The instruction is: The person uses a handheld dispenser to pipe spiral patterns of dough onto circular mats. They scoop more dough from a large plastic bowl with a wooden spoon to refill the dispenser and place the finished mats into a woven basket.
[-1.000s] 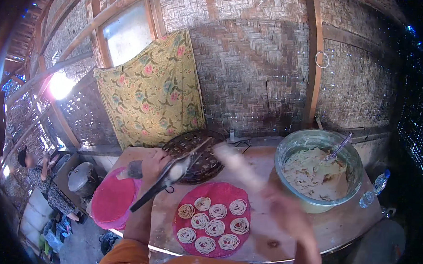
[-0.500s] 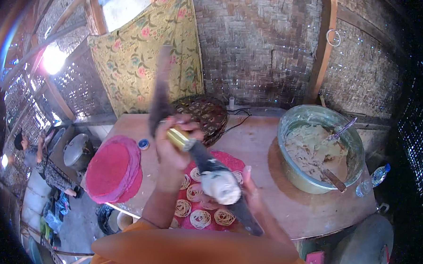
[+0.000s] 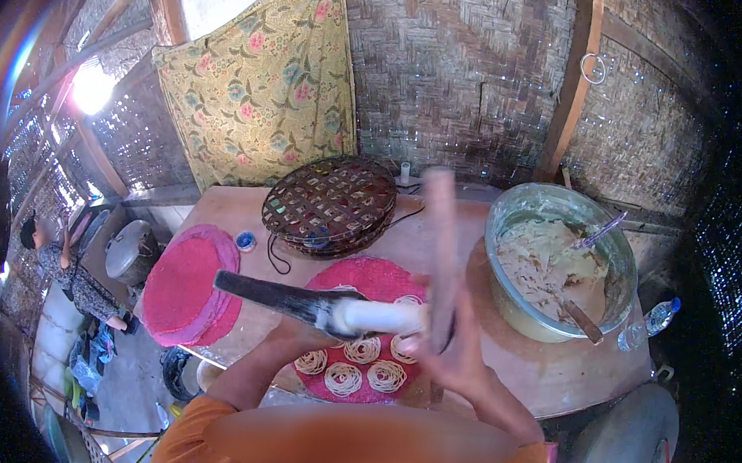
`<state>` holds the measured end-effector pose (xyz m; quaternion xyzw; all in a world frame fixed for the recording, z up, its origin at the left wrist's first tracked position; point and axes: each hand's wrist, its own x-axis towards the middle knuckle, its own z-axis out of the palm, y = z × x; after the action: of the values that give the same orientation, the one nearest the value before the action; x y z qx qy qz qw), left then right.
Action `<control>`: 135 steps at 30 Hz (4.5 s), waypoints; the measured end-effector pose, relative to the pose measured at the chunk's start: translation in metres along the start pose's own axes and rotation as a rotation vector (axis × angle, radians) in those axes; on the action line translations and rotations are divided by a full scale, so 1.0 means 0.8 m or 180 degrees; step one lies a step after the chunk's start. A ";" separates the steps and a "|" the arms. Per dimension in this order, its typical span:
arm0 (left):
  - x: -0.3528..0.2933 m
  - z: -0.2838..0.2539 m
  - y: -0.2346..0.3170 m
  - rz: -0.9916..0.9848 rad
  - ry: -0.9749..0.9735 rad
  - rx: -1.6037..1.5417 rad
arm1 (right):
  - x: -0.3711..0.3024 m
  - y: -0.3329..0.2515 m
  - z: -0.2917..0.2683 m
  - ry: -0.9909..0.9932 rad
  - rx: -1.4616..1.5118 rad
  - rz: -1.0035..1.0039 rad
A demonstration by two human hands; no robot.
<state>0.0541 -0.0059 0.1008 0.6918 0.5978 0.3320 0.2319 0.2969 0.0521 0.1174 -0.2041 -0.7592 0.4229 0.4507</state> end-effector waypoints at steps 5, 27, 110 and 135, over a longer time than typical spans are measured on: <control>-0.002 -0.013 0.013 0.0091 -0.0482 0.0151 | 0.006 -0.029 -0.002 -0.0806 -0.0800 -0.0044; 0.072 -0.024 -0.050 0.1113 -0.0201 -0.1389 | -0.011 0.002 -0.004 -0.0745 0.1440 0.3211; 0.243 -0.071 -0.204 -0.0594 0.2650 -0.4061 | 0.186 0.152 0.022 -0.1750 -0.0302 0.2269; 0.156 0.030 -0.197 -0.0819 0.3003 -0.3139 | 0.146 0.186 0.005 -0.1275 -0.0001 0.2060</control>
<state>-0.0263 0.1465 -0.0062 0.2111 0.4913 0.8000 0.2721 0.2231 0.2143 0.0529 -0.3467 -0.7286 0.5748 0.1365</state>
